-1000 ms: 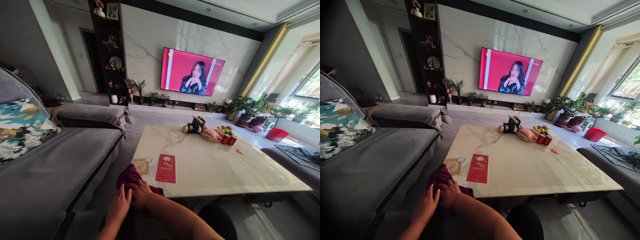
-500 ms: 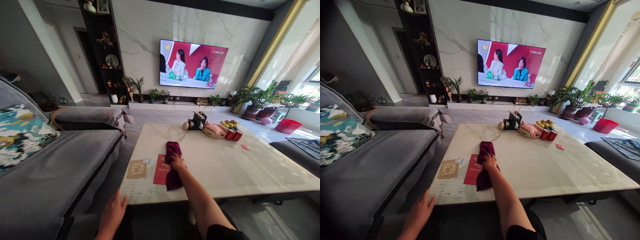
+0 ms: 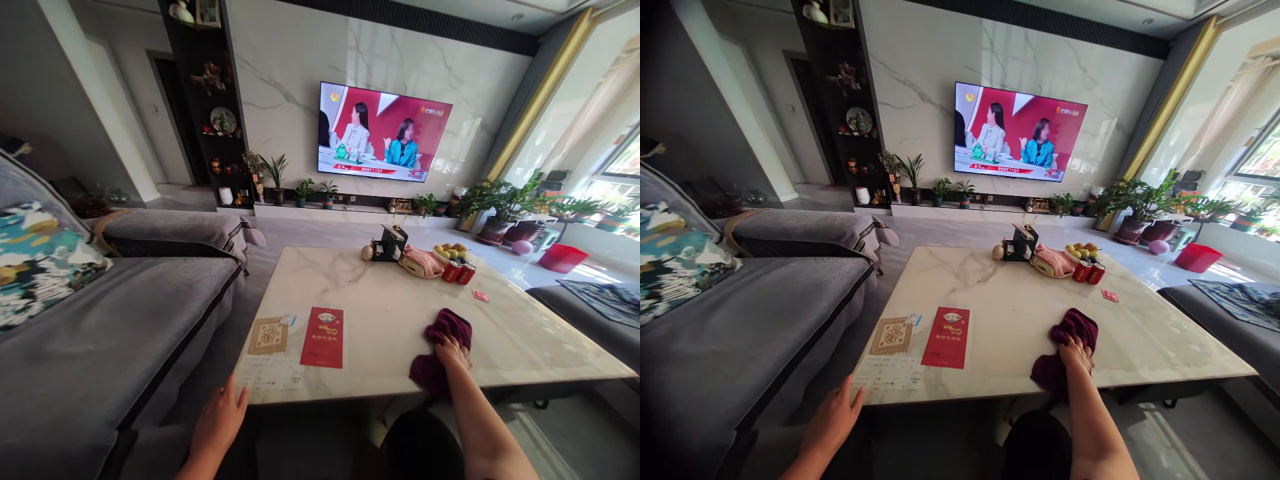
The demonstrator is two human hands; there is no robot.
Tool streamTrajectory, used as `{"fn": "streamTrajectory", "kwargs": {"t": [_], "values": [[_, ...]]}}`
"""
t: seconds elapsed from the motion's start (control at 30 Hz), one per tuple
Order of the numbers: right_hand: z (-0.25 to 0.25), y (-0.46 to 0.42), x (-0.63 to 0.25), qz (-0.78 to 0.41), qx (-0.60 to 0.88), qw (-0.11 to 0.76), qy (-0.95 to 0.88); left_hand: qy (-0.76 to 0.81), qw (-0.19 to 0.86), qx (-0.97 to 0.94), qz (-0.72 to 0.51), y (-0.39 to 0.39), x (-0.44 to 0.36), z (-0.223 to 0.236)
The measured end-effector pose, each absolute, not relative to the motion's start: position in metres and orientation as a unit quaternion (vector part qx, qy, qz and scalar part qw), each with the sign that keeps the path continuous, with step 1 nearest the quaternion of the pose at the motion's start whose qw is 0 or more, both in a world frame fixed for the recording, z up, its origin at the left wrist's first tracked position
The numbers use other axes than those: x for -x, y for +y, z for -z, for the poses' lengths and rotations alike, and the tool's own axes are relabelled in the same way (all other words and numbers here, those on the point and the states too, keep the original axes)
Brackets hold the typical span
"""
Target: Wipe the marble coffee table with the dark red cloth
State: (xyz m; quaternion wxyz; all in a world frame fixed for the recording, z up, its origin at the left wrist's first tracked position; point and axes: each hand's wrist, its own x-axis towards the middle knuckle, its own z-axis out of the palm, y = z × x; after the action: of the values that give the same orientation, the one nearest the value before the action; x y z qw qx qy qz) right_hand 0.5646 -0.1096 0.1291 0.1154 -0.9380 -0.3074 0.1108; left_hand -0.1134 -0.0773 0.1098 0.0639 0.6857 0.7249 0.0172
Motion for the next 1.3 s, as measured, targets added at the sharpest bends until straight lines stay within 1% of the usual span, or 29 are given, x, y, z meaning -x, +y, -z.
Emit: {"fn": "streamTrajectory", "kwargs": {"t": [0.1, 0.23, 0.43, 0.7, 0.83, 1.0, 1.17, 1.3], "values": [[-0.13, -0.135, -0.563, -0.096, 0.949, 0.119, -0.275, 0.719, 0.052, -0.693, -0.021, -0.077, 0.115, -0.107], [-0.129, -0.144, -0.529, -0.088, 0.95, 0.111, -0.277, 0.709, 0.053, -0.702, -0.036, -0.076, 0.116, -0.107], [-0.123, -0.129, -0.433, -0.092, 0.902, 0.088, -0.413, 0.708, 0.063, -0.702, -0.049, -0.078, 0.114, -0.108], [-0.118, -0.104, -0.271, -0.126, 0.757, 0.075, -0.637, 0.703, 0.072, -0.704, -0.065, -0.081, 0.113, -0.111], [-0.116, -0.097, -0.192, -0.149, 0.656, 0.072, -0.736, 0.704, 0.071, -0.702, -0.081, -0.081, 0.115, -0.111], [-0.109, -0.088, -0.109, -0.158, 0.522, 0.047, -0.837, 0.706, 0.077, -0.697, -0.096, -0.082, 0.116, -0.109], [-0.103, -0.082, -0.066, -0.151, 0.437, 0.023, -0.886, 0.716, 0.08, -0.686, -0.102, -0.081, 0.116, -0.111], [-0.108, -0.083, -0.076, -0.152, 0.422, 0.025, -0.893, 0.719, 0.077, -0.684, -0.095, -0.081, 0.116, -0.113]]}}
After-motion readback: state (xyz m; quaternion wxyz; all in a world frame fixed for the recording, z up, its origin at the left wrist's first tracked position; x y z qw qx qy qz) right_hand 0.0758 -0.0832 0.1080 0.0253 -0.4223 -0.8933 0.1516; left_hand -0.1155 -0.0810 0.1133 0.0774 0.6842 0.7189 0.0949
